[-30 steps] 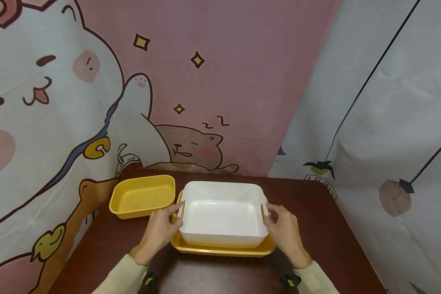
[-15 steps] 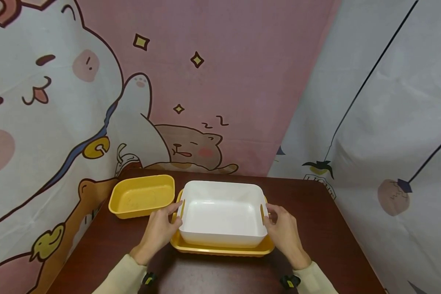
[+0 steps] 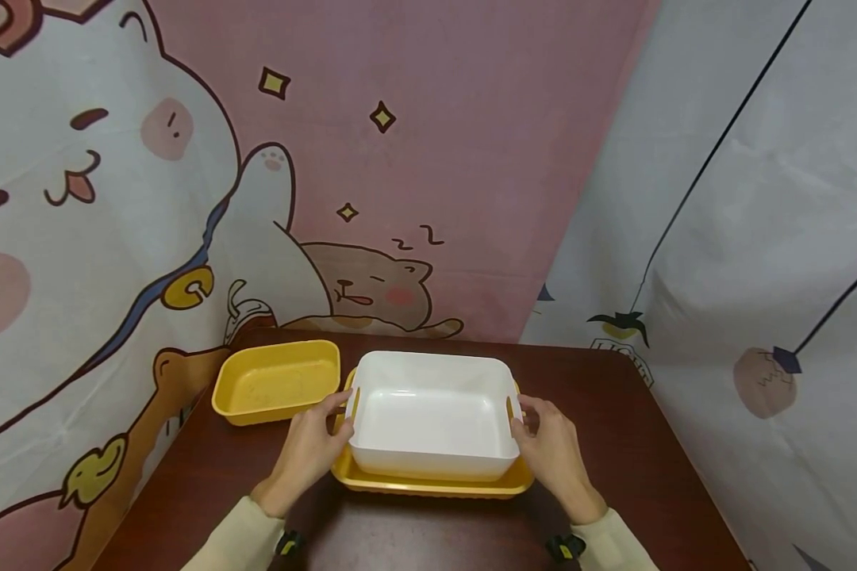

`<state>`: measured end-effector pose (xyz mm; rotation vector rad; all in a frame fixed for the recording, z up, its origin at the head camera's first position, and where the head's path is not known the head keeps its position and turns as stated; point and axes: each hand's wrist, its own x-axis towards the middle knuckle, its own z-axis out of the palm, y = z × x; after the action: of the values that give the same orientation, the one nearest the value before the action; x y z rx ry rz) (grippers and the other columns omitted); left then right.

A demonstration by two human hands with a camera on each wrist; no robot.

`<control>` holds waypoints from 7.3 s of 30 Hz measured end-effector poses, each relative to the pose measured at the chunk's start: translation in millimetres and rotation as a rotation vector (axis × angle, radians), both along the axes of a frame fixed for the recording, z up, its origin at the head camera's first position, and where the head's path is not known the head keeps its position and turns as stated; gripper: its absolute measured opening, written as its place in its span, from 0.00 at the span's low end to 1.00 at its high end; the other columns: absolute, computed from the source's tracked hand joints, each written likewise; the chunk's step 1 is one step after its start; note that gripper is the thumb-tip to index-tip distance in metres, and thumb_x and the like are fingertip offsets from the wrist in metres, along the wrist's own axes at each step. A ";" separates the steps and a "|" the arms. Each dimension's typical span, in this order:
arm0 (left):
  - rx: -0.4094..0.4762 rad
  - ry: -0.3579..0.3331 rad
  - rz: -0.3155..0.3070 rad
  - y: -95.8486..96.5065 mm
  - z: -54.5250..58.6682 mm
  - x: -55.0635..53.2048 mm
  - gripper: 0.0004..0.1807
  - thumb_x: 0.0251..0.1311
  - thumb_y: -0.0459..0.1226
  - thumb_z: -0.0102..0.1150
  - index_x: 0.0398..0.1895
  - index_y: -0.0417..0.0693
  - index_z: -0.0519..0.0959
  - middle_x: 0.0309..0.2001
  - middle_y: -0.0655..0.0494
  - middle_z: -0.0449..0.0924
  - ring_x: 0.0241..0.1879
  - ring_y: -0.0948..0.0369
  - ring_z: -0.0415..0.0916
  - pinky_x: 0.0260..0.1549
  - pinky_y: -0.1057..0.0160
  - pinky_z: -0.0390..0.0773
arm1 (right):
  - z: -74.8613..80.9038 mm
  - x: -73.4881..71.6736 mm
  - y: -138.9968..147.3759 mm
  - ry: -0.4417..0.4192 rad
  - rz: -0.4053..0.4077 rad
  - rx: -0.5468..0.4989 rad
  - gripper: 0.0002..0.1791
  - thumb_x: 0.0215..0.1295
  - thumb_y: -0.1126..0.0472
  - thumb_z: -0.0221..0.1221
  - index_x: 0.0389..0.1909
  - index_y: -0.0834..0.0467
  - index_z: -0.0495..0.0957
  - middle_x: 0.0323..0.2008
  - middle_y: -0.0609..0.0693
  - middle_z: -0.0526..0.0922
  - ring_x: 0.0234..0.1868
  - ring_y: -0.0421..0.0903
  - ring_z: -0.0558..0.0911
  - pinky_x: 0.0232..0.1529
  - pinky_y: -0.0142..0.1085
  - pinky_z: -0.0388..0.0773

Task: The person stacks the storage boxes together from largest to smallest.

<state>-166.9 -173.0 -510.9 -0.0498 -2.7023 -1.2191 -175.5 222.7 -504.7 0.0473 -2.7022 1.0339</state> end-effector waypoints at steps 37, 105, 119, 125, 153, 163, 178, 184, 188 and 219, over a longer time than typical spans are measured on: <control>-0.110 0.162 0.019 -66.7 11.6 -1.0 0.21 0.80 0.35 0.70 0.72 0.41 0.88 0.68 0.38 0.91 0.60 0.40 0.93 0.44 0.52 0.95 | 73.9 -23.2 -73.6 0.167 0.206 0.037 0.25 0.81 0.60 0.70 0.74 0.61 0.85 0.68 0.61 0.89 0.65 0.62 0.90 0.65 0.60 0.92; -0.170 -0.195 0.300 -203.9 -25.8 -47.3 0.38 0.85 0.42 0.55 0.86 0.22 0.65 0.79 0.16 0.71 0.74 0.18 0.72 0.75 0.21 0.74 | 41.1 -93.2 -334.7 -0.545 0.283 -0.169 0.33 0.85 0.46 0.65 0.78 0.63 0.78 0.63 0.54 0.85 0.55 0.49 0.80 0.66 0.45 0.81; -0.177 -0.209 0.323 -210.2 -31.1 -53.8 0.34 0.85 0.39 0.55 0.84 0.24 0.69 0.75 0.18 0.77 0.66 0.22 0.77 0.66 0.25 0.80 | 32.8 -105.0 -339.5 -0.516 0.224 -0.173 0.29 0.86 0.47 0.63 0.73 0.64 0.81 0.64 0.57 0.85 0.58 0.51 0.79 0.71 0.47 0.80; -0.170 -0.201 0.315 -209.4 -34.1 -54.2 0.32 0.85 0.38 0.55 0.83 0.26 0.71 0.74 0.21 0.80 0.69 0.21 0.77 0.67 0.26 0.80 | 32.5 -107.2 -338.5 -0.494 0.229 -0.125 0.23 0.84 0.46 0.63 0.59 0.62 0.86 0.69 0.60 0.84 0.72 0.58 0.78 0.78 0.52 0.76; -0.192 -0.189 0.343 -214.9 -32.1 -52.4 0.31 0.81 0.33 0.55 0.83 0.27 0.73 0.73 0.19 0.79 0.54 0.32 0.77 0.49 0.41 0.82 | 38.5 -100.7 -334.0 -0.493 0.277 -0.131 0.17 0.81 0.52 0.65 0.57 0.61 0.85 0.48 0.53 0.83 0.52 0.50 0.77 0.61 0.46 0.79; -0.207 -0.142 0.353 -212.3 -24.1 -47.6 0.31 0.79 0.32 0.54 0.81 0.26 0.75 0.70 0.19 0.82 0.45 0.35 0.78 0.36 0.53 0.75 | 45.2 -93.2 -331.8 -0.477 0.275 -0.160 0.14 0.80 0.54 0.67 0.54 0.61 0.85 0.43 0.50 0.82 0.44 0.47 0.77 0.51 0.39 0.78; -0.180 -0.094 0.396 -209.5 -15.5 -44.0 0.31 0.78 0.32 0.54 0.81 0.28 0.76 0.69 0.22 0.84 0.61 0.24 0.80 0.62 0.26 0.79 | 43.0 -99.5 -325.5 -0.405 0.306 -0.146 0.12 0.81 0.54 0.66 0.37 0.57 0.80 0.31 0.48 0.74 0.33 0.45 0.75 0.37 0.33 0.71; -0.170 -0.071 0.412 -209.6 -13.4 -43.1 0.31 0.77 0.33 0.54 0.80 0.29 0.77 0.62 0.23 0.89 0.55 0.29 0.82 0.56 0.30 0.80 | 47.9 -100.1 -320.7 -0.356 0.296 -0.152 0.11 0.82 0.56 0.67 0.38 0.57 0.81 0.29 0.48 0.75 0.29 0.43 0.75 0.32 0.31 0.72; -0.169 -0.043 0.415 -207.5 -8.6 -42.4 0.31 0.77 0.33 0.54 0.80 0.29 0.78 0.60 0.24 0.90 0.52 0.30 0.84 0.52 0.34 0.81 | 49.4 -100.3 -316.4 -0.337 0.282 -0.189 0.07 0.81 0.60 0.68 0.42 0.59 0.83 0.30 0.47 0.77 0.29 0.42 0.76 0.32 0.31 0.73; -0.138 0.090 0.449 -181.6 45.4 -37.3 0.28 0.81 0.32 0.55 0.79 0.32 0.80 0.64 0.23 0.88 0.64 0.22 0.80 0.69 0.24 0.72 | 70.6 -108.1 -288.1 -0.127 0.255 -0.366 0.25 0.78 0.70 0.69 0.74 0.63 0.86 0.54 0.60 0.97 0.44 0.44 0.95 0.47 0.36 0.95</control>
<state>-204.2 -354.6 -465.5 0.4470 -2.5218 -0.8739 -283.6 -65.4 -434.1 0.2738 -2.6165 1.6431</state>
